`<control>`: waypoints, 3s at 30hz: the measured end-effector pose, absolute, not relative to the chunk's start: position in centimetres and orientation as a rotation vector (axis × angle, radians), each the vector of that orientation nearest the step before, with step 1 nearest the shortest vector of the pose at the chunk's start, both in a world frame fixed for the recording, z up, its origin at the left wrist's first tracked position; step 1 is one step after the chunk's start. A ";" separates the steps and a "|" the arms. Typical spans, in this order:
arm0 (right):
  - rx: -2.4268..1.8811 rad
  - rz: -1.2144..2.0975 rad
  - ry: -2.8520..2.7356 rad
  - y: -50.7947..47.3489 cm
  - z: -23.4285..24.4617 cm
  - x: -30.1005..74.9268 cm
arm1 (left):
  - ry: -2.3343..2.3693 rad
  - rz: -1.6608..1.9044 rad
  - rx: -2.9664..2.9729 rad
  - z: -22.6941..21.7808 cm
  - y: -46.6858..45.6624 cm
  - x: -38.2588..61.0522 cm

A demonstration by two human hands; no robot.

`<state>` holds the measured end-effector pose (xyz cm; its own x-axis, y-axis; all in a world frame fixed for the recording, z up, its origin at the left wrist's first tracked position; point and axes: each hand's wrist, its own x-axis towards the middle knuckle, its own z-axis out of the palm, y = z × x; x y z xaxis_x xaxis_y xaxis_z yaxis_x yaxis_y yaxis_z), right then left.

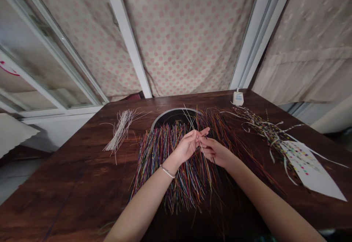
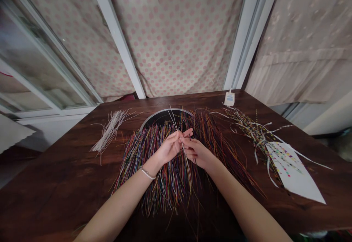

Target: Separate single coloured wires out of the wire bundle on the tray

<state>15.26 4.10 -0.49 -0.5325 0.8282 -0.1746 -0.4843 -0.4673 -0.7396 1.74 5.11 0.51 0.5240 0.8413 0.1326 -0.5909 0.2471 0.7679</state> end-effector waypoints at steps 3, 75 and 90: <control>-0.703 2.008 -0.813 4.1 -0.5 15.1 | 0.340 1.002 0.862 0.6 5.0 1.7; -1.478 0.073 -2.297 3.4 -0.5 15.5 | 1.740 0.762 2.231 -0.9 6.8 -1.7; -1.110 1.209 -1.356 4.4 -0.4 14.7 | 1.143 1.220 1.995 -0.6 7.5 -1.2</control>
<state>14.71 4.38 -0.45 -0.1136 0.9897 0.0873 0.0260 0.0908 -0.9955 -1.17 7.53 -0.57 0.2331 0.8659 0.4426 0.3849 -0.5001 0.7757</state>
